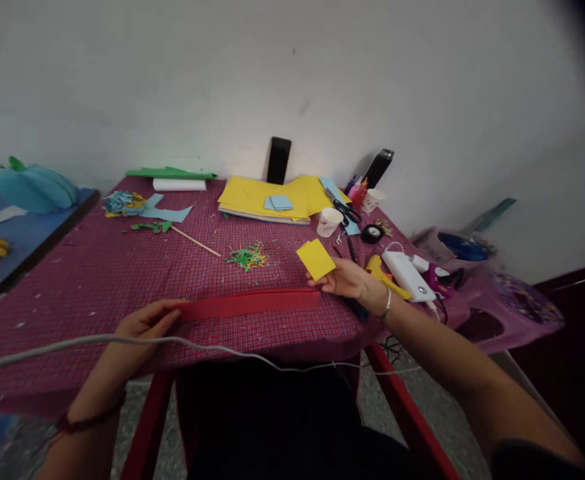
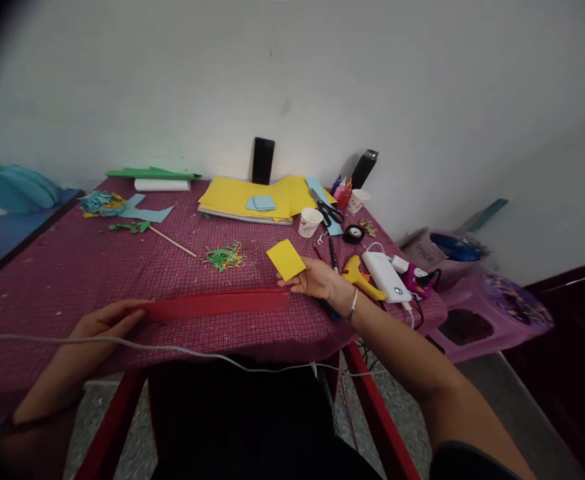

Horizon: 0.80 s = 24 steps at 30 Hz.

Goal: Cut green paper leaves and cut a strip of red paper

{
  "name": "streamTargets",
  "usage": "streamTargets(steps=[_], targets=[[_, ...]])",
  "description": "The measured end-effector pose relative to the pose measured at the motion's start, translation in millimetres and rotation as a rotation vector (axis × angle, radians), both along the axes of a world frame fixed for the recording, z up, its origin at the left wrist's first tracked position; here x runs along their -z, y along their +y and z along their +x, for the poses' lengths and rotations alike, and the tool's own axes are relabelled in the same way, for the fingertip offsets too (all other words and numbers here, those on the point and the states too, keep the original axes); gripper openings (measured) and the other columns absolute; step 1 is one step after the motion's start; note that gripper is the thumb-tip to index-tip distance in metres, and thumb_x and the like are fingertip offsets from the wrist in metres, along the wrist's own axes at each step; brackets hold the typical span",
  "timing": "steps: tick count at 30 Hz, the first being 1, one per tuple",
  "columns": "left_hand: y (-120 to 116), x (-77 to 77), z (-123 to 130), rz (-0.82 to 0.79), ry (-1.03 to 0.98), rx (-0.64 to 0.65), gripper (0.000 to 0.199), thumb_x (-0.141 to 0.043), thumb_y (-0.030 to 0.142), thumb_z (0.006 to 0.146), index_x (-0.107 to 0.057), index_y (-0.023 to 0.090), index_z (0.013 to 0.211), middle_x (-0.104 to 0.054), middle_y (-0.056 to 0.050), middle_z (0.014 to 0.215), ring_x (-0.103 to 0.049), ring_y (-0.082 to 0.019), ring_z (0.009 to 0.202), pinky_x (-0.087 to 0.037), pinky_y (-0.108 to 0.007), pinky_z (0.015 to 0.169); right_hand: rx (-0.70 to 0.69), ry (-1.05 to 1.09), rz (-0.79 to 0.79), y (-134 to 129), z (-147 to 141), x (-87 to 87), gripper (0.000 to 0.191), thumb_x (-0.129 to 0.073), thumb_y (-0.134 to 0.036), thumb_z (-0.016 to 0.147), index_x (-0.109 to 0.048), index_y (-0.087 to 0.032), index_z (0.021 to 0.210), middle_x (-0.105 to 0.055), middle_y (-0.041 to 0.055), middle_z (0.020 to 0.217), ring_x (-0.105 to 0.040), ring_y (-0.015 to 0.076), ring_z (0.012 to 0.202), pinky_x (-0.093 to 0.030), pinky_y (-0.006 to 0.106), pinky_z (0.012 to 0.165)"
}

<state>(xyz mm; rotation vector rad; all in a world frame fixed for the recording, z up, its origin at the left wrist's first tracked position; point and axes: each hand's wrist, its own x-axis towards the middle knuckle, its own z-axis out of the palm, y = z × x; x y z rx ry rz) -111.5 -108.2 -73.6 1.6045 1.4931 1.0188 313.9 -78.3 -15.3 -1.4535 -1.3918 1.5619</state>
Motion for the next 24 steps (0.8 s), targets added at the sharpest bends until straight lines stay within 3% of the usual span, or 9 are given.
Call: streamTargets(steps=[5,8,11,13,15,18,21,24], targets=[[0,-3.4,-2,-0.014,0.067,0.057,0.045,-0.067,0.053,0.071,-0.073,0.015,0.094,-0.074,-0.005,0.091,-0.067,-0.021,0.084,-0.053,-0.028,0.077,0.007,0.331,-0.24,-5,11,5.6,0.068,-0.007,-0.057,0.097,-0.058,-0.014,0.11,-0.072,0.0133,0.085,-0.071,0.0175,0.069,-0.052,0.02,0.047],[0,-4.2,-3,-0.05,0.13,0.036,0.04,-0.067,0.051,0.073,-0.072,0.019,0.096,-0.074,-0.005,0.095,-0.067,-0.021,0.087,-0.052,-0.027,0.078,0.028,0.434,-0.266,-1,11,5.9,0.061,-0.018,-0.061,0.096,-0.056,-0.015,0.11,-0.071,0.0094,0.08,-0.07,0.0168,0.067,-0.054,0.021,0.048],[0,-3.6,-4,-0.047,0.155,0.022,0.039,-0.066,0.052,0.073,-0.073,0.02,0.095,-0.074,-0.005,0.094,-0.067,-0.022,0.088,-0.052,-0.028,0.08,0.027,0.367,-0.18,1,7,6.5,0.028,-0.054,-0.041,0.091,-0.057,-0.016,0.105,-0.07,0.0045,0.076,-0.069,0.0146,0.065,-0.055,0.02,0.051],[0,-4.3,-5,-0.042,0.175,0.004,0.039,-0.065,0.052,0.074,-0.072,0.02,0.096,-0.074,-0.005,0.095,-0.066,-0.023,0.089,-0.051,-0.029,0.081,0.032,0.338,-0.127,0,3,4.6,0.022,-0.065,-0.028,0.083,-0.057,-0.017,0.1,-0.069,0.0021,0.075,-0.067,0.013,0.062,-0.053,0.02,0.051],[1,-6.6,-6,-0.05,0.166,-0.027,0.042,-0.064,0.051,0.075,-0.071,0.019,0.102,-0.073,-0.006,0.1,-0.065,-0.023,0.09,-0.051,-0.029,0.08,0.034,0.32,-0.082,-1,1,-0.6,0.018,-0.067,-0.023,0.08,-0.059,-0.017,0.094,-0.067,0.0009,0.075,-0.063,0.0115,0.062,-0.051,0.019,0.052],[5,-13.6,-9,-0.117,0.127,-0.031,0.051,-0.066,0.052,0.074,-0.067,0.018,0.112,-0.072,-0.005,0.1,-0.063,-0.019,0.082,-0.049,-0.024,0.066,0.011,0.266,-0.014,-2,-5,-10.9,0.009,-0.067,-0.02,0.079,-0.06,-0.017,0.083,-0.065,-0.0001,0.075,-0.058,0.0097,0.065,-0.048,0.019,0.059],[9,-23.0,-9,-0.222,0.112,0.032,0.057,-0.067,0.054,0.072,-0.064,0.018,0.116,-0.069,-0.002,0.091,-0.057,-0.014,0.068,-0.042,-0.02,0.054,-0.167,0.033,0.128,1,-14,-14.3,0.006,-0.062,-0.022,0.083,-0.059,-0.017,0.081,-0.063,-0.0003,0.075,-0.055,0.0103,0.065,-0.045,0.022,0.062],[12,-30.3,-7,-0.322,0.092,0.076,0.059,-0.068,0.054,0.072,-0.061,0.019,0.119,-0.066,0.0,0.085,-0.051,-0.011,0.06,-0.036,-0.018,0.049,-0.355,-0.205,0.254,8,-27,-5.2,0.004,-0.057,-0.021,0.084,-0.057,-0.016,0.083,-0.06,-0.0006,0.076,-0.053,0.0111,0.065,-0.042,0.024,0.061]])
